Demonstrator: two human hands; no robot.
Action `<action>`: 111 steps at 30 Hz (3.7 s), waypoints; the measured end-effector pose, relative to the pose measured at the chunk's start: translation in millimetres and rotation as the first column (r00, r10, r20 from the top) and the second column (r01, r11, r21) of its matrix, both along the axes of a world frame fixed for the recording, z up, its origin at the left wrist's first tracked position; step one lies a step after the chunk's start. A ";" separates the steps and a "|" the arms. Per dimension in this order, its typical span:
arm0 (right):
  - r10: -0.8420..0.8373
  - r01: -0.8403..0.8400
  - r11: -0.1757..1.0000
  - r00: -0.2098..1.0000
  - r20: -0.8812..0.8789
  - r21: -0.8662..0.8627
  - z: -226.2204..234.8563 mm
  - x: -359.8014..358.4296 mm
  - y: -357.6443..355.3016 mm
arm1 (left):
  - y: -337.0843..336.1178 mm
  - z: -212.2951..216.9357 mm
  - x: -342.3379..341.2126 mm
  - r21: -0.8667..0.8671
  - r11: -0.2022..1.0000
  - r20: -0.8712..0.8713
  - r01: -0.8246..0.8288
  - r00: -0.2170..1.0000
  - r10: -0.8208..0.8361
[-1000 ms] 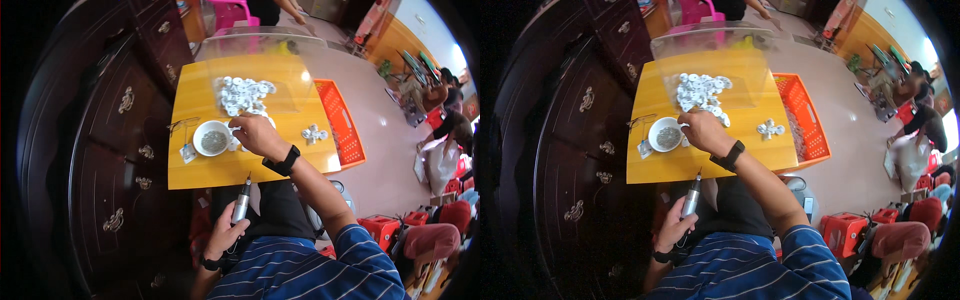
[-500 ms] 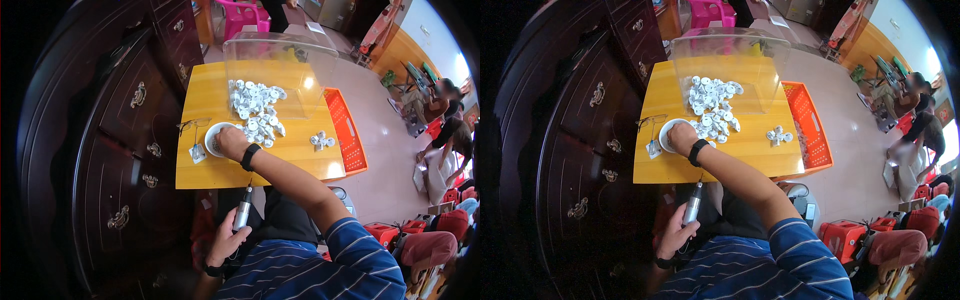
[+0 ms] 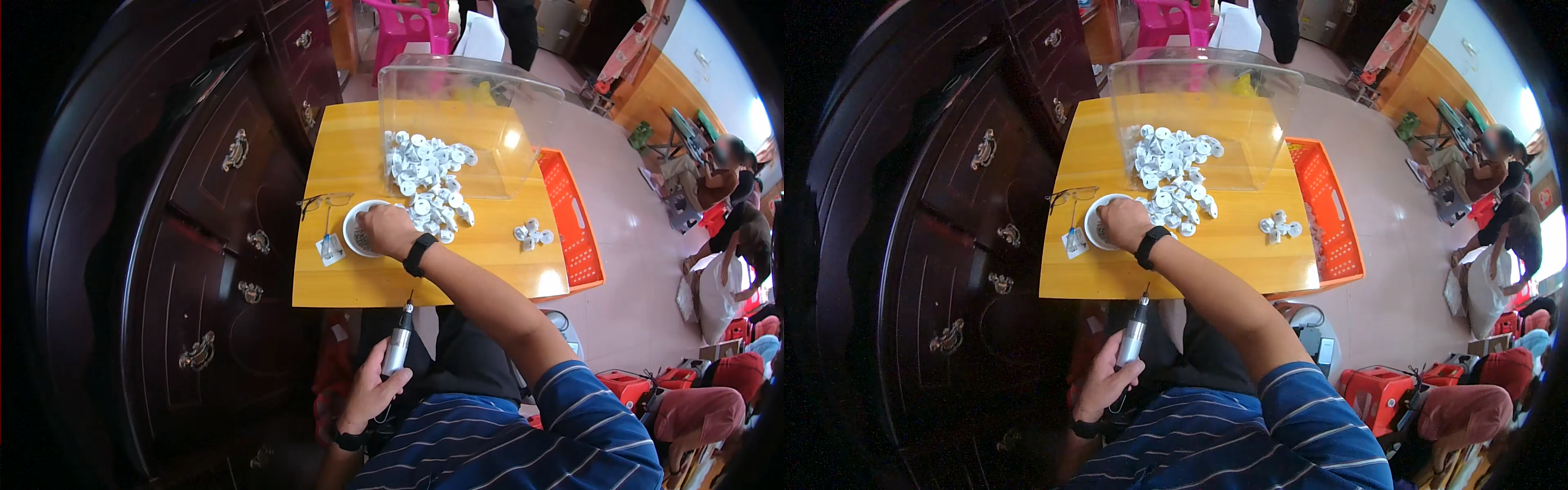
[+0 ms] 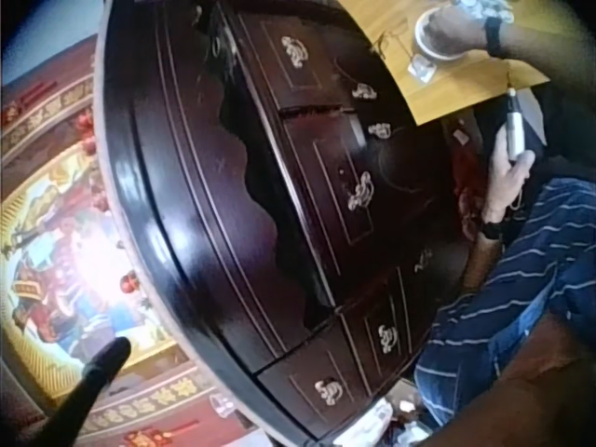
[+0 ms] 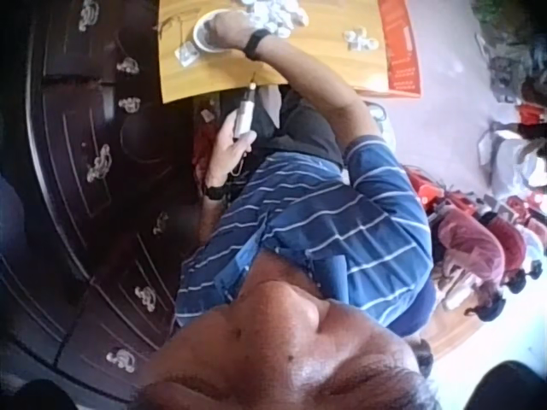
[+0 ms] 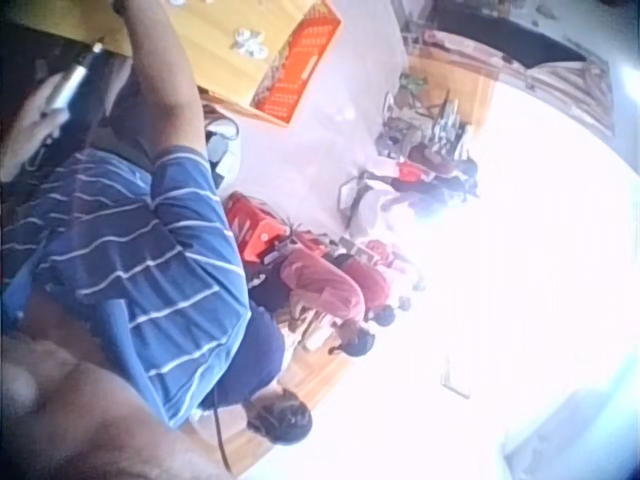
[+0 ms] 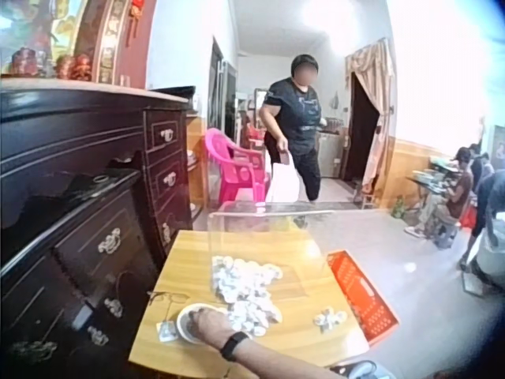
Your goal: Assembling small white plastic parts using a handheld electric screwdriver tool in a factory setting.
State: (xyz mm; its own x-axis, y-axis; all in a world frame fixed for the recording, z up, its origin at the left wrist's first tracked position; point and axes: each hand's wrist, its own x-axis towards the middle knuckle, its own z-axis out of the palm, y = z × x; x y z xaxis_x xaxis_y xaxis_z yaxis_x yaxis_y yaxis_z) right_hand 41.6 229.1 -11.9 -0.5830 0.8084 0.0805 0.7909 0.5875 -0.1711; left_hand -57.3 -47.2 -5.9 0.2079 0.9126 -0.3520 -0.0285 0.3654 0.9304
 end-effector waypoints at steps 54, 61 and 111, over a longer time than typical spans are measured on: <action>-0.769 -0.434 0.604 -0.097 -0.632 -0.669 -21.1 123.9 -74.1 | 23.3 15.4 21.8 0.043 0.999 0.093 -0.027 0.995 0.023; -0.738 -0.481 0.490 0.215 -0.640 -0.727 -15.9 103.8 -126.5 | 38.9 19.0 29.7 0.316 0.937 -0.083 -0.152 0.979 0.187; -0.795 -0.608 0.497 -0.032 -0.606 -0.619 -28.6 177.1 -117.7 | 34.1 14.7 50.4 0.218 0.973 -0.024 0.072 0.997 -0.069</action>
State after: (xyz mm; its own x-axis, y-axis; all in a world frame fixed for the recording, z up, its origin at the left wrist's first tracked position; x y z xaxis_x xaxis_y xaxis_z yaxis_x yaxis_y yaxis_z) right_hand 218.8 111.4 -40.5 -0.4092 0.8930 -0.1875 -0.5179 -0.3965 -0.7581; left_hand -6.9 -13.1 8.8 0.2704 0.9511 -0.1493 0.0055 0.1536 0.9881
